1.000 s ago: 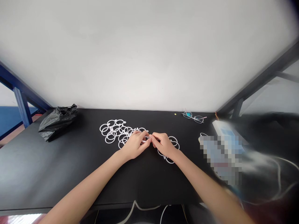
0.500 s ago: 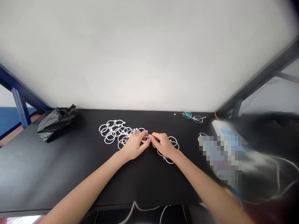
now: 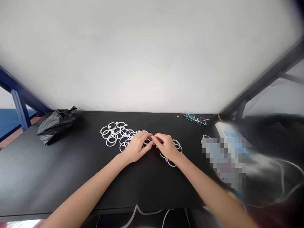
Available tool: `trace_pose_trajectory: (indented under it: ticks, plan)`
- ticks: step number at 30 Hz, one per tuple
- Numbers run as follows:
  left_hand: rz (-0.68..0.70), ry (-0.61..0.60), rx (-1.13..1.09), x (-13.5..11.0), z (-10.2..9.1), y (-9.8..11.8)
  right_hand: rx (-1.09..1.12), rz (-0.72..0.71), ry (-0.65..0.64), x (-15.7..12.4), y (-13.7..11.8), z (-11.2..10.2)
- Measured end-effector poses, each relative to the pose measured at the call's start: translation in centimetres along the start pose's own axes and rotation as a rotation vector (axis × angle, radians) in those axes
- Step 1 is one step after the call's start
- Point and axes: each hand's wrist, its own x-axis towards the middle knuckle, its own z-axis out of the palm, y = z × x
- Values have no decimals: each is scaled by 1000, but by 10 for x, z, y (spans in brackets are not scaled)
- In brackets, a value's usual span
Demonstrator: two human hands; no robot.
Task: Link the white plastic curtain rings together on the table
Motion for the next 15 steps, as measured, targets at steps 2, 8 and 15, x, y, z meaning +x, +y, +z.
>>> trace_pose_trajectory:
  ticks: [2, 8, 15]
  plan:
    - [20, -17, 35, 0, 0, 0, -1, 4, 8, 0, 0, 0]
    - [89, -100, 176, -1, 1, -2, 20, -6, 37, 0, 3, 1]
    - [92, -119, 219, -1, 2, -3, 1, 2, 85, 1, 4, 2]
